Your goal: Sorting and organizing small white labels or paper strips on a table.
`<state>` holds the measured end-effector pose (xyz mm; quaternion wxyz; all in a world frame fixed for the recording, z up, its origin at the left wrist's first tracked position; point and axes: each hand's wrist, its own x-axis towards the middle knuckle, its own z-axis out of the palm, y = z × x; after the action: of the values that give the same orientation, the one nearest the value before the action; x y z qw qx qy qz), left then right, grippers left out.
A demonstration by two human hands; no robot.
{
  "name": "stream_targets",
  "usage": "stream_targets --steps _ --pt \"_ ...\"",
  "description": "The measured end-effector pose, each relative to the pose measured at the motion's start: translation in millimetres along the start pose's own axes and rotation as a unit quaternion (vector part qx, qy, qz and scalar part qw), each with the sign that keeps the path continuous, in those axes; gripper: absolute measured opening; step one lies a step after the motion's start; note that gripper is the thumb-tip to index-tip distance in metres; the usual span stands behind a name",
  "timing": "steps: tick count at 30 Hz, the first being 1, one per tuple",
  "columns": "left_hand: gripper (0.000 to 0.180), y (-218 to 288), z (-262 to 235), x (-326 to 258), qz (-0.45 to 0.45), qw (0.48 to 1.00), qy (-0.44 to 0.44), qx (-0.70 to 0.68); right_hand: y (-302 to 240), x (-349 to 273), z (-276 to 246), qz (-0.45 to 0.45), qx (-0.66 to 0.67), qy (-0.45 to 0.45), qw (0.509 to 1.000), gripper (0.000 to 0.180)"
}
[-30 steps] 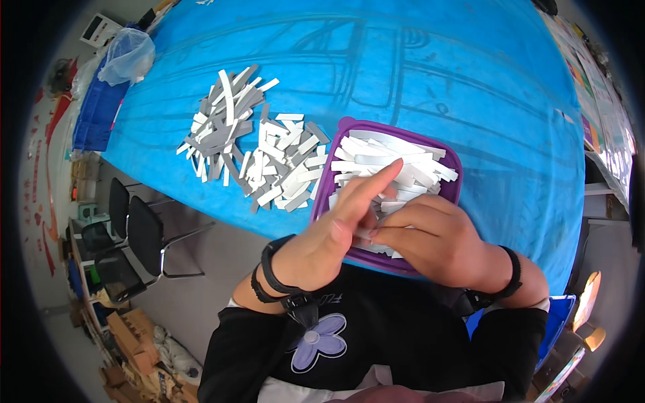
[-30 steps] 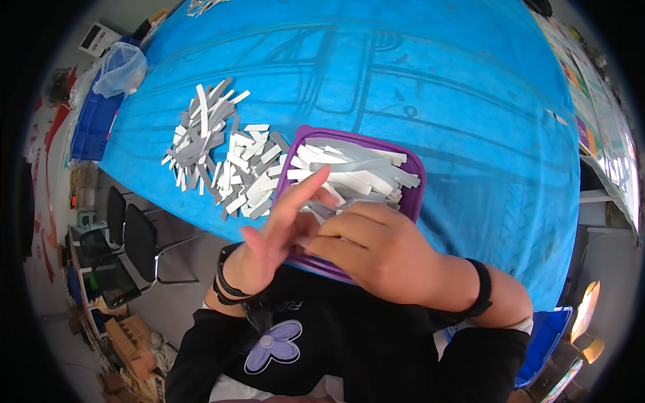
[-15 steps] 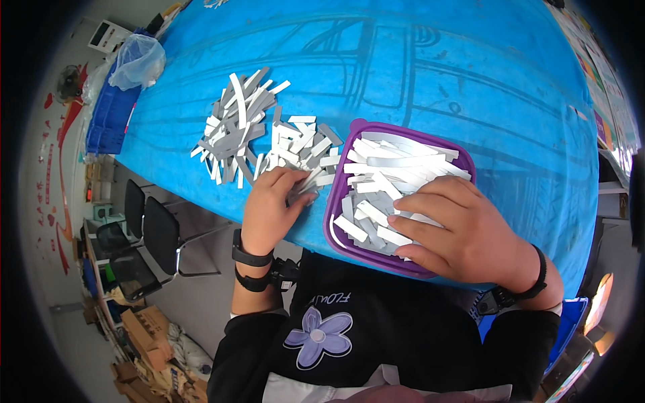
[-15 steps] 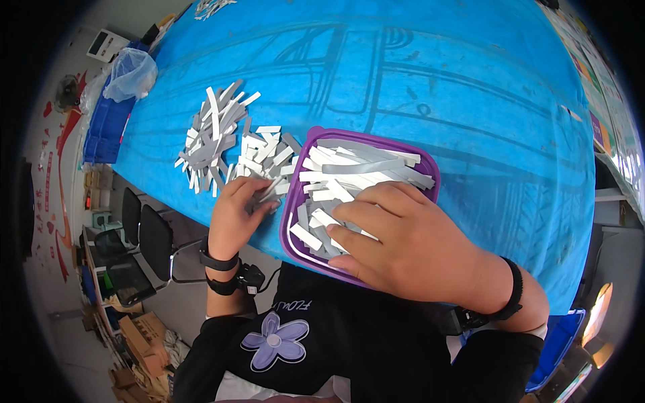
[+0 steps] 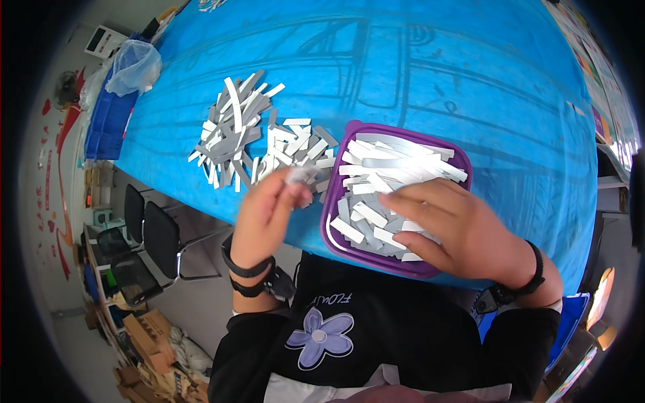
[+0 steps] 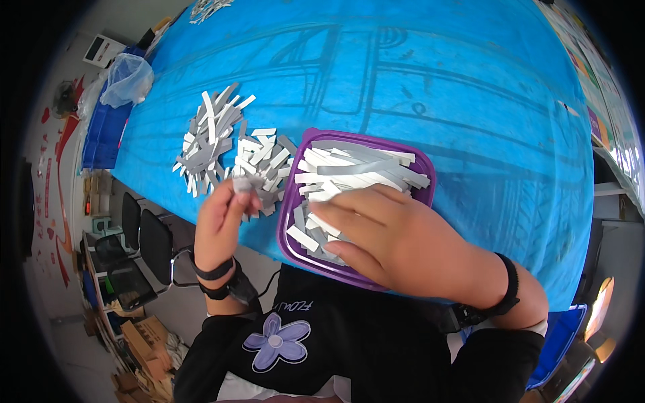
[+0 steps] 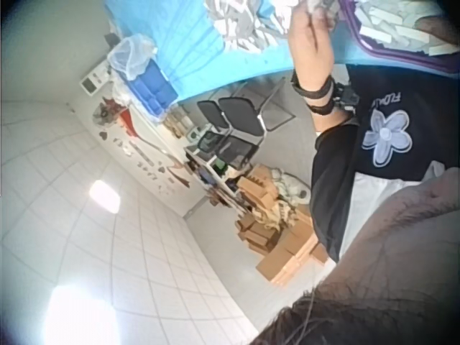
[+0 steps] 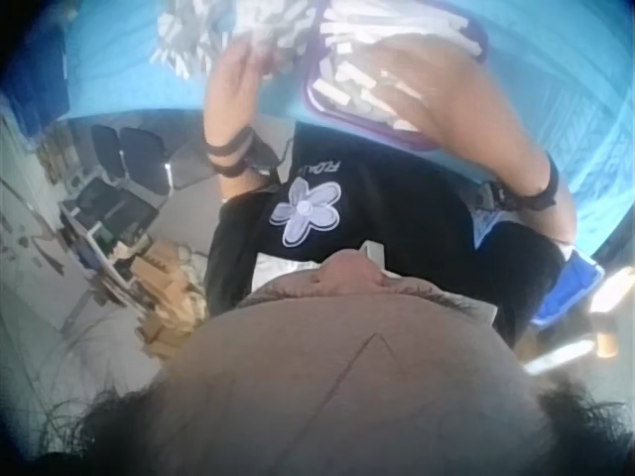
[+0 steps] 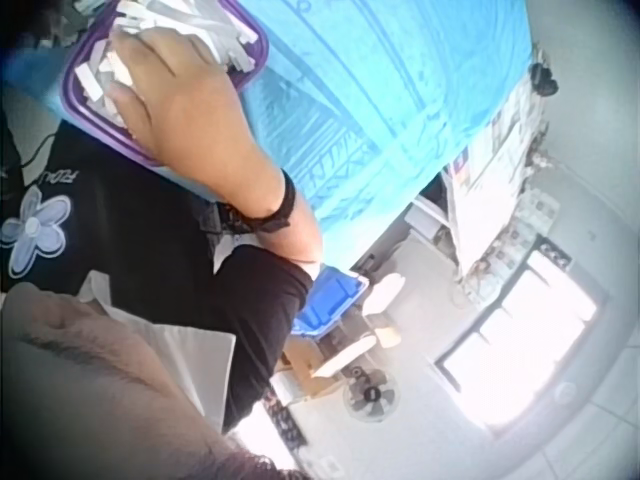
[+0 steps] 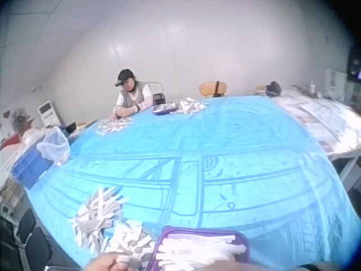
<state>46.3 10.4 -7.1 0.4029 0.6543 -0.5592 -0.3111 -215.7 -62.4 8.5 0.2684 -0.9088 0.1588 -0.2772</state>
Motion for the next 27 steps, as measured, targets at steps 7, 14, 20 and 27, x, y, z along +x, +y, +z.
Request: stream_targets --steps 7,14,20,27 --pt "0.022 36.5 41.2 -4.5 0.068 0.961 -0.257 -0.079 -0.9 -2.8 6.2 0.097 0.184 0.067 0.976 0.030" --pt "0.025 30.2 51.5 -8.6 0.056 0.959 -0.201 -0.191 17.2 -5.3 10.1 -0.051 0.084 0.128 0.987 0.020" --pt "0.026 28.5 53.2 -12.9 -0.051 0.902 -0.201 -0.378 18.3 -1.3 5.0 -0.133 0.033 0.144 0.980 0.019" --pt "0.022 21.2 49.7 -12.0 -0.041 0.916 -0.125 -0.379 20.0 -5.5 12.5 -0.014 0.195 0.192 0.962 0.016"
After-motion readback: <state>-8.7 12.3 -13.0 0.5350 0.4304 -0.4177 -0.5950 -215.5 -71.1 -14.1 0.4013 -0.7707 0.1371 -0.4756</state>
